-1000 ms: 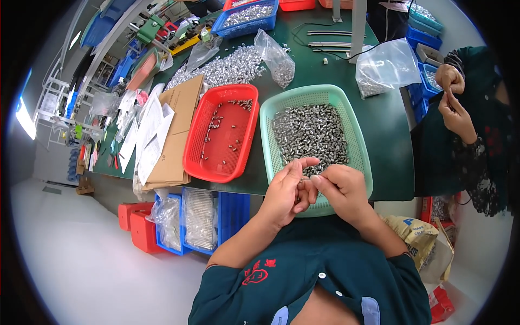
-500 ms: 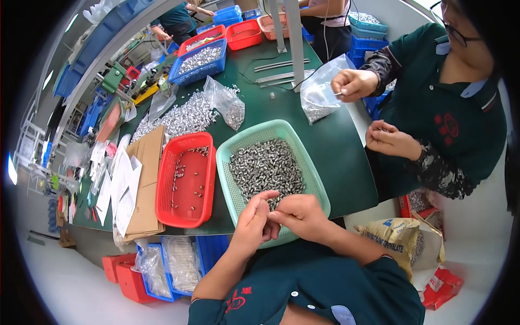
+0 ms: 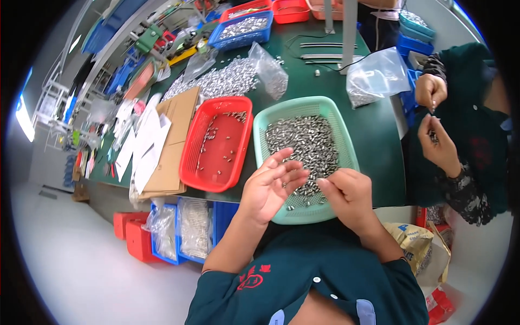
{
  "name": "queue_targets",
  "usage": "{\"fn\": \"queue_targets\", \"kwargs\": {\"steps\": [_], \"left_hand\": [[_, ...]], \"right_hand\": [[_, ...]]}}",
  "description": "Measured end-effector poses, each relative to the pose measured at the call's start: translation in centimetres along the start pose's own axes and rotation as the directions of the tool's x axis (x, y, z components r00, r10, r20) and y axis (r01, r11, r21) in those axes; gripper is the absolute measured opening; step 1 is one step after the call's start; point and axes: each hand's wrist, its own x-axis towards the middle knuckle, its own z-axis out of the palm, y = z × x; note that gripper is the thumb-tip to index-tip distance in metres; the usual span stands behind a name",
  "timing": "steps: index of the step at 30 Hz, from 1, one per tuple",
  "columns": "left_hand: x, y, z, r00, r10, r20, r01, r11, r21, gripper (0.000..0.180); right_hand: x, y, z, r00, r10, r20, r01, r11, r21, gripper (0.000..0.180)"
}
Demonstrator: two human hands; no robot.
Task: Sorting and inspecting small metal hardware components at a manufacturing workstation.
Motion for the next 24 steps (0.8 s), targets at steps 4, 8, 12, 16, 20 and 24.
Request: {"fn": "queue_targets", "kwargs": {"steps": [4,8,12,16,20,24], "left_hand": [[0.0,-0.8,0.2,1.000,-0.001,0.007,0.002,0.984,-0.180,0.045],[0.1,-1.4,0.9,0.999,0.038,0.008,-0.035,0.975,-0.220,0.049],[-0.1,-1.8,1.4,0.997,0.083,0.000,-0.081,0.980,-0.180,0.050],[-0.4,-2.0,1.8,0.995,0.098,-0.034,-0.102,0.981,-0.162,0.048],[-0.5,-2.2,2.0,0.991,0.129,-0.021,-0.131,0.979,-0.158,0.048],[-0.4,-2.3,2.0,0.989,0.147,-0.018,-0.148,0.977,-0.157,0.048]], "right_hand": [[-0.7,0.2,1.3,0.998,0.029,0.053,-0.037,0.987,0.155,0.023],[-1.0,0.4,2.5,0.995,-0.085,0.044,0.081,0.993,0.083,0.021],[-1.0,0.4,2.9,0.988,-0.152,0.042,0.152,0.988,0.010,0.019],[-1.2,0.3,3.0,0.985,-0.170,0.020,0.170,0.984,-0.046,0.021],[-1.4,0.0,2.7,0.983,-0.182,0.012,0.182,0.981,-0.063,0.024],[-1.2,-0.3,2.5,0.986,-0.168,0.002,0.168,0.985,-0.045,0.027]]}}
